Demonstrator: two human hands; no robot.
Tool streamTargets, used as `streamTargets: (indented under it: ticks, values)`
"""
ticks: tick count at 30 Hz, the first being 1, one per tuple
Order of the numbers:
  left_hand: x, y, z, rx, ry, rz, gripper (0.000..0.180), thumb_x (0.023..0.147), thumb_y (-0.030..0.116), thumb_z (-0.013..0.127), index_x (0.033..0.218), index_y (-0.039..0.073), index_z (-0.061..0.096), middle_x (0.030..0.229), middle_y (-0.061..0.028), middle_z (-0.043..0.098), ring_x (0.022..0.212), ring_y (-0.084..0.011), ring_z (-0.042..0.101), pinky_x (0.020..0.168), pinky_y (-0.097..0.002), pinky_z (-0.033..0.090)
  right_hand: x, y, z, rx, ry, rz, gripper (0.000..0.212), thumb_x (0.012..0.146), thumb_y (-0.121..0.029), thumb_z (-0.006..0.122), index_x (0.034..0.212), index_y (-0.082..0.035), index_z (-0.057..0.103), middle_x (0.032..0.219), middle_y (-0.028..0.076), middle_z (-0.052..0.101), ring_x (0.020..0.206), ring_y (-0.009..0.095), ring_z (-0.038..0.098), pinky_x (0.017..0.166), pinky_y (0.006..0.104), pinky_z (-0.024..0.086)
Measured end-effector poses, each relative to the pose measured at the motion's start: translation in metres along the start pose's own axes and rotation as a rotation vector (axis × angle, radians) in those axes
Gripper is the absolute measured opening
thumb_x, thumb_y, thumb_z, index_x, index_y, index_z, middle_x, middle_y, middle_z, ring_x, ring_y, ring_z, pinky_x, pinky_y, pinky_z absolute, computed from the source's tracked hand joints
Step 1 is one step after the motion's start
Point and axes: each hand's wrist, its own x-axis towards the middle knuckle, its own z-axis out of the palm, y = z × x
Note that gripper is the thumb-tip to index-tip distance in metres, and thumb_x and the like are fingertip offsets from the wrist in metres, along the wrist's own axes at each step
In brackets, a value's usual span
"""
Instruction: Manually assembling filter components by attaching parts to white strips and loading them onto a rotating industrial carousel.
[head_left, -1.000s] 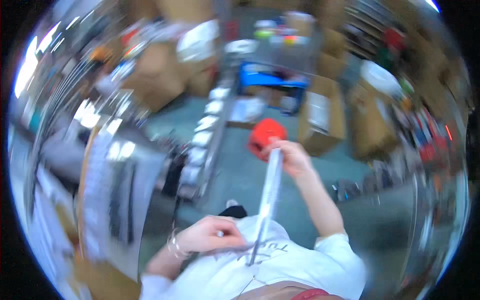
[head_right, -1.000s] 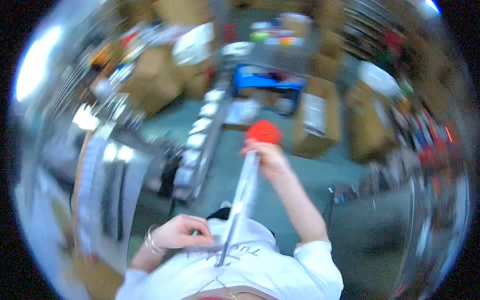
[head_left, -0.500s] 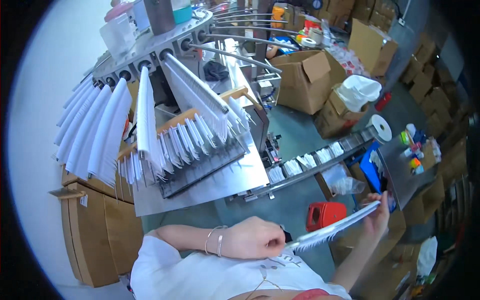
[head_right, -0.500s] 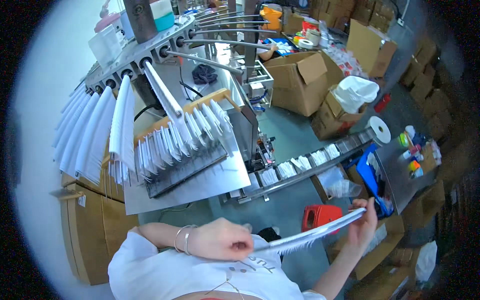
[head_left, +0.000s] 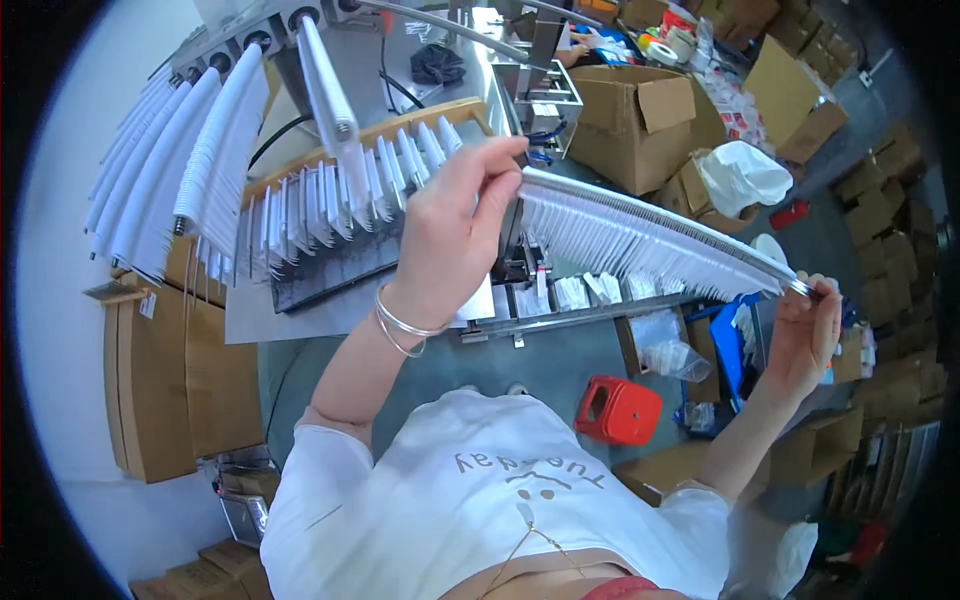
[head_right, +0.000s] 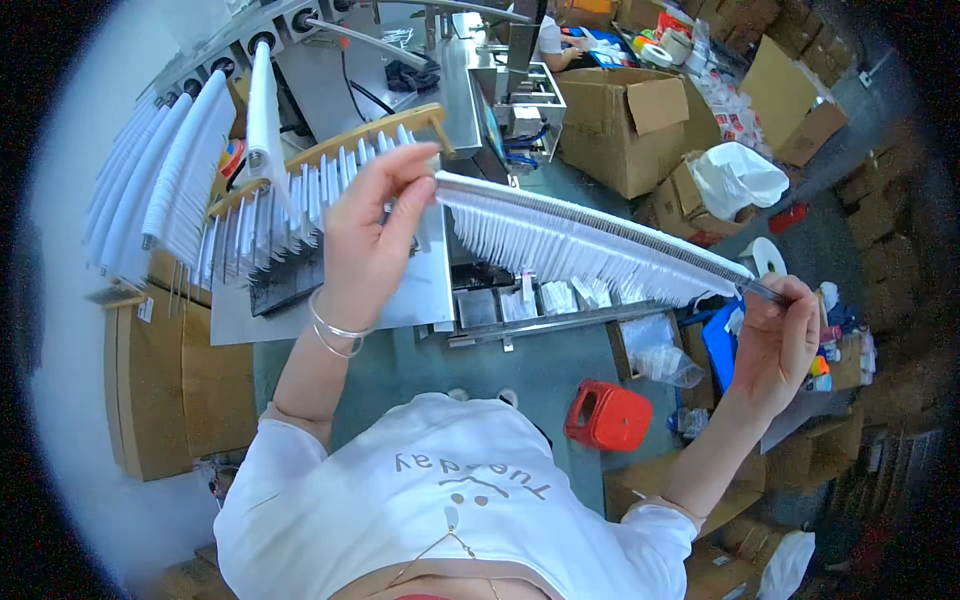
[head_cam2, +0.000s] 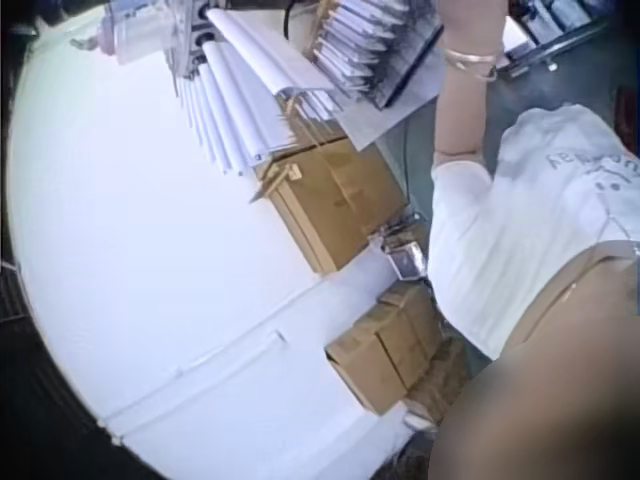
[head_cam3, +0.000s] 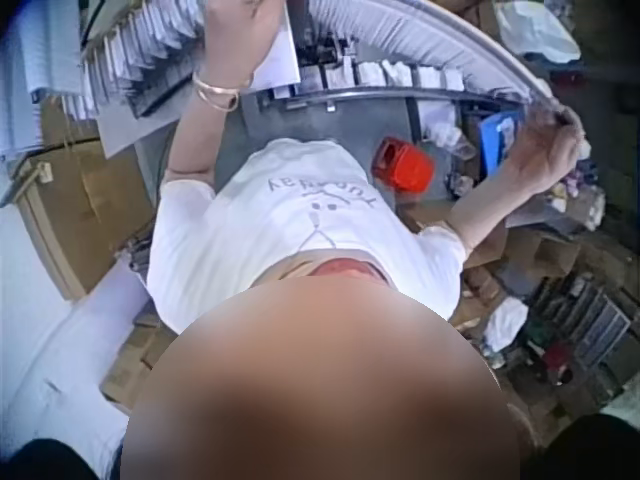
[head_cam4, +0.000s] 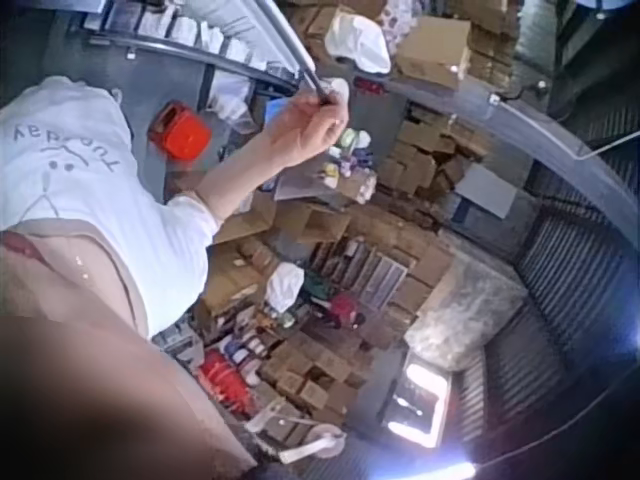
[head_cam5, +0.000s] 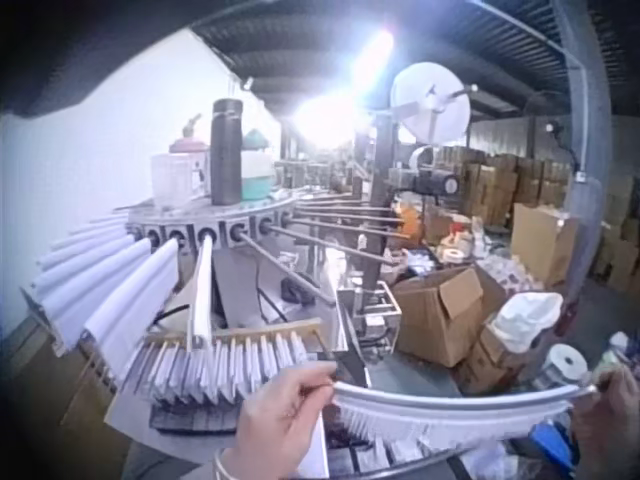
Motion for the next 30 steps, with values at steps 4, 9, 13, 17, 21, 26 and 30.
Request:
streamTargets:
  ticks: [4,9,13,17,21,26,30]
  values:
    - [0.01,0.005,0.008,0.189,0.121,0.19,0.028,0.082,-0.002,0.06,0.109,0.004,0.056,0.083,-0.0103,0.064,0.072,-0.024,0.063,0.064,-0.0308,0.05,0.006,-0.009,-0.003,-0.168,-0.168,0.014,0.022,0.092,-0.019,0.056,0.1,0.002,0.06,0.09,0.006,0.051,0.077,0.015,0.045,0.07,0.0245,0.039]
    - [0.028,0.023,0.012,0.254,0.206,0.306,0.036,0.083,-0.001,0.062,0.117,0.004,0.051,0.094,-0.0085,0.069,0.085,-0.0143,0.065,0.08,-0.0255,0.049,0.006,-0.023,-0.002,-0.361,-0.277,-0.31,0.021,0.091,-0.018,0.055,0.099,0.0,0.062,0.088,0.01,0.057,0.083,0.022,0.047,0.076,0.0344,0.037]
    - [0.043,0.038,0.006,0.507,0.312,0.515,0.033,0.082,-0.001,0.062,0.114,0.007,0.058,0.111,-0.0046,0.062,0.089,-0.0179,0.061,0.078,-0.0288,0.049,0.009,-0.028,0.002,-0.451,-0.386,-0.551,0.022,0.091,-0.021,0.054,0.1,-0.002,0.062,0.09,0.012,0.059,0.084,0.024,0.046,0.076,0.0406,0.035]
    - [0.061,0.025,0.003,0.602,0.294,0.555,0.036,0.08,-0.002,0.062,0.115,0.007,0.058,0.113,-0.0051,0.058,0.091,-0.0229,0.056,0.078,-0.0343,0.047,0.025,-0.027,0.019,-0.633,-0.494,-0.697,0.024,0.092,-0.023,0.051,0.103,-0.004,0.06,0.084,0.014,0.059,0.075,0.024,0.047,0.072,0.0438,0.037]
    - [0.059,0.015,-0.003,0.695,0.254,0.563,0.043,0.079,-0.003,0.06,0.12,0.005,0.052,0.113,-0.0056,0.058,0.095,-0.0252,0.055,0.083,-0.0369,0.044,0.032,-0.026,0.038,-0.784,-0.591,-0.779,0.026,0.091,-0.025,0.052,0.103,-0.002,0.057,0.078,0.015,0.059,0.065,0.025,0.049,0.063,0.0422,0.039]
    - [0.054,0.006,-0.01,0.838,0.246,0.559,0.049,0.082,-0.003,0.056,0.129,0.001,0.04,0.121,-0.0118,0.054,0.112,-0.0301,0.049,0.094,-0.0395,0.038,0.033,-0.02,0.056,-0.793,-0.582,-0.813,0.023,0.081,-0.021,0.062,0.092,-0.001,0.061,0.075,0.014,0.06,0.062,0.026,0.054,0.056,0.0374,0.035]
    - [0.036,0.0,-0.001,0.557,0.266,0.333,0.057,0.083,0.0,0.053,0.135,0.001,0.03,0.13,-0.0203,0.044,0.121,-0.0343,0.04,0.101,-0.042,0.032,0.039,-0.019,0.069,-0.837,-0.654,-0.816,0.021,0.08,-0.017,0.063,0.09,0.0,0.063,0.078,0.015,0.061,0.064,0.027,0.056,0.057,0.0377,0.037]
